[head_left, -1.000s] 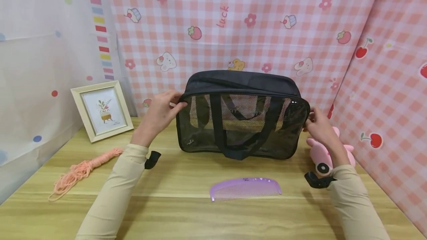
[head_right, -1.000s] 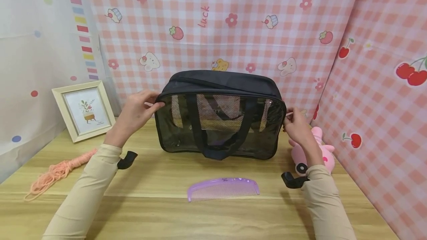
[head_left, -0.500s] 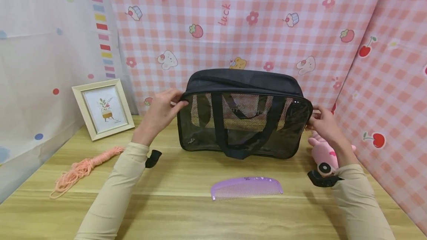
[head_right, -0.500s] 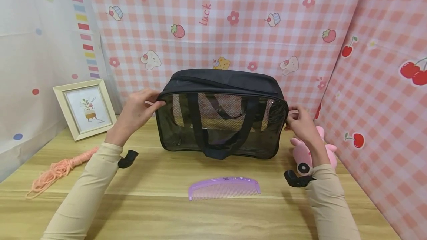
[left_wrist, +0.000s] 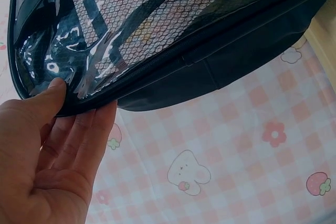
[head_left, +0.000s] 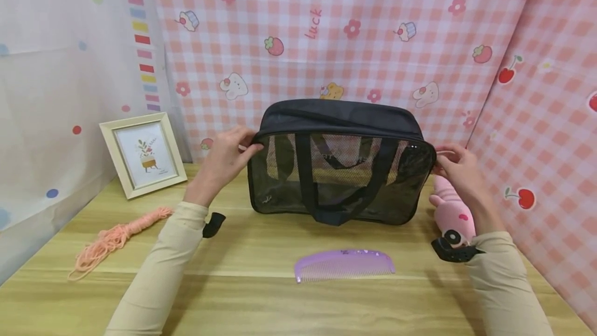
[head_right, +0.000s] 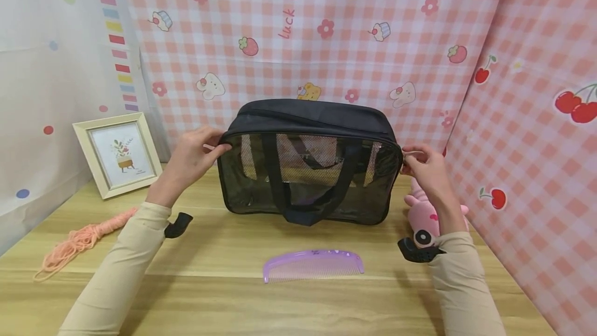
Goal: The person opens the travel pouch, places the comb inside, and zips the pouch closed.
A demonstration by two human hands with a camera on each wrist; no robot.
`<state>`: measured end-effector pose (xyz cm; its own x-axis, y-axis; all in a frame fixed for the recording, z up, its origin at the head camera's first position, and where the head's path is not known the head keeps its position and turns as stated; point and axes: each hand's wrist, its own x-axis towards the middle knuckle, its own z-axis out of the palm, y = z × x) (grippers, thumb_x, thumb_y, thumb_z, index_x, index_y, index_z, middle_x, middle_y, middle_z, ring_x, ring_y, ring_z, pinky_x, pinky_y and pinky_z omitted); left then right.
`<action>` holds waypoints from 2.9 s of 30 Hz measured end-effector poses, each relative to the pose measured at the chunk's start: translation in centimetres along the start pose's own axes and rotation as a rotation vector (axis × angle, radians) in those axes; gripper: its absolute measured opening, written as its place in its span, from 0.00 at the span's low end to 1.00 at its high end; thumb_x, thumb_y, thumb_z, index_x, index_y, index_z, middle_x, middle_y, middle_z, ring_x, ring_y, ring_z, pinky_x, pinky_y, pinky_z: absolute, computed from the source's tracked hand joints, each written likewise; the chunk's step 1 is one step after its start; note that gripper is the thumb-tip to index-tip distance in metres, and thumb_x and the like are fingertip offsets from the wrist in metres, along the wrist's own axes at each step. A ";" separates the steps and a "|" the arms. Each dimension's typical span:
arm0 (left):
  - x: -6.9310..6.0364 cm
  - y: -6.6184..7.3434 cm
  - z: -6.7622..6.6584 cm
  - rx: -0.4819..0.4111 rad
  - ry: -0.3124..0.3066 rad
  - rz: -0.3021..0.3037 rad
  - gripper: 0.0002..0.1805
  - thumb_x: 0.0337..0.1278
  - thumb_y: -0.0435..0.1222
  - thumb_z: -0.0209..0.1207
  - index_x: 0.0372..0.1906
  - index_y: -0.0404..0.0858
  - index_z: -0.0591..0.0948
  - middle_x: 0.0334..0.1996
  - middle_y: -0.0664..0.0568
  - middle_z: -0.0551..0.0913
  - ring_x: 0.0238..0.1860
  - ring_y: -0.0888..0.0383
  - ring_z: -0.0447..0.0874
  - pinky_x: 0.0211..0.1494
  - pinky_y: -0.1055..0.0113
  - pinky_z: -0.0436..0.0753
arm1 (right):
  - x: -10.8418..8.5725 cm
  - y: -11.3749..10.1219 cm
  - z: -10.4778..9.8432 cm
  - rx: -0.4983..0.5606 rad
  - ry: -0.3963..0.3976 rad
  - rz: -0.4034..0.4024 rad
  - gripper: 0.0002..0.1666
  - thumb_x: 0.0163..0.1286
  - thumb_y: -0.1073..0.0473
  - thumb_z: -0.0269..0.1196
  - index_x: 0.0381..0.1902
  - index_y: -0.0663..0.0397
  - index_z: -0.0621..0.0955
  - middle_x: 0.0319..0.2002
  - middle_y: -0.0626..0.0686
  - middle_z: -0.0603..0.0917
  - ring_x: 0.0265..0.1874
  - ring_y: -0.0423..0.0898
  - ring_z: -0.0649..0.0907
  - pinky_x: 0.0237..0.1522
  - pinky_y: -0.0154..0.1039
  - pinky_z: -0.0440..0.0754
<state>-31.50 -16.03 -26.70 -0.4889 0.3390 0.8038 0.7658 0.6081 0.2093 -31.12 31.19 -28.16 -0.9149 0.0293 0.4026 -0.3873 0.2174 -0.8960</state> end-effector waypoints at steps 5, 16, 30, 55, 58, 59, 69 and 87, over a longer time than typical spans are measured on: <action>-0.1 0.0 0.1 0.004 -0.005 -0.001 0.08 0.55 0.30 0.64 0.39 0.31 0.81 0.32 0.45 0.81 0.32 0.55 0.82 0.33 0.67 0.85 | -0.2 -0.6 0.3 0.063 0.067 -0.023 0.16 0.67 0.70 0.55 0.29 0.44 0.84 0.25 0.41 0.83 0.23 0.34 0.80 0.29 0.23 0.80; 0.0 0.2 0.1 -0.028 -0.020 -0.016 0.07 0.56 0.29 0.64 0.39 0.30 0.81 0.33 0.45 0.81 0.32 0.54 0.82 0.34 0.66 0.85 | -0.5 -1.5 0.5 0.235 0.101 -0.007 0.15 0.66 0.71 0.59 0.27 0.49 0.86 0.25 0.44 0.85 0.22 0.35 0.82 0.30 0.25 0.82; -0.9 0.0 -0.5 0.008 -0.015 -0.041 0.08 0.54 0.28 0.65 0.39 0.30 0.82 0.32 0.44 0.81 0.31 0.53 0.83 0.33 0.65 0.85 | -0.1 -2.6 2.3 -0.036 0.273 0.053 0.08 0.66 0.64 0.59 0.35 0.56 0.86 0.22 0.37 0.83 0.21 0.33 0.81 0.28 0.21 0.80; -0.1 0.4 0.0 0.055 -0.067 -0.076 0.11 0.58 0.33 0.63 0.44 0.31 0.82 0.37 0.43 0.82 0.35 0.51 0.83 0.37 0.62 0.84 | 0.6 -4.4 1.5 -0.195 0.292 0.006 0.14 0.66 0.63 0.59 0.24 0.38 0.83 0.18 0.34 0.81 0.19 0.29 0.80 0.26 0.19 0.78; -0.2 0.3 0.0 0.054 -0.062 -0.086 0.11 0.59 0.33 0.62 0.44 0.31 0.82 0.37 0.43 0.82 0.35 0.51 0.83 0.37 0.62 0.84 | 0.7 -4.9 1.7 -0.234 0.285 -0.005 0.10 0.66 0.61 0.60 0.27 0.41 0.84 0.18 0.33 0.81 0.19 0.29 0.80 0.26 0.19 0.78; -0.2 0.3 0.0 0.052 -0.058 -0.087 0.11 0.59 0.33 0.62 0.44 0.31 0.82 0.37 0.43 0.82 0.35 0.50 0.83 0.37 0.62 0.84 | 0.8 -5.0 1.7 -0.244 0.283 -0.011 0.09 0.66 0.60 0.60 0.28 0.43 0.84 0.19 0.33 0.81 0.19 0.29 0.80 0.26 0.19 0.77; -0.6 0.0 -0.1 0.031 -0.015 -0.064 0.08 0.58 0.31 0.63 0.40 0.32 0.83 0.36 0.44 0.82 0.34 0.51 0.83 0.36 0.63 0.84 | 1.3 -5.8 2.2 -0.290 0.197 -0.076 0.19 0.68 0.61 0.58 0.46 0.75 0.80 0.20 0.34 0.81 0.20 0.30 0.81 0.27 0.21 0.79; -0.6 0.0 0.5 0.041 -0.009 -0.065 0.08 0.58 0.32 0.63 0.40 0.32 0.83 0.36 0.44 0.82 0.34 0.50 0.83 0.36 0.62 0.85 | 2.2 -7.4 2.0 -0.438 0.077 -0.103 0.24 0.69 0.54 0.59 0.48 0.74 0.80 0.20 0.30 0.80 0.23 0.32 0.83 0.29 0.21 0.78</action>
<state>-31.43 -15.92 -27.45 -0.5414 0.3042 0.7838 0.7142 0.6583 0.2378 -30.49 27.68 -21.03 -0.8565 0.0546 0.5133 -0.3762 0.6149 -0.6931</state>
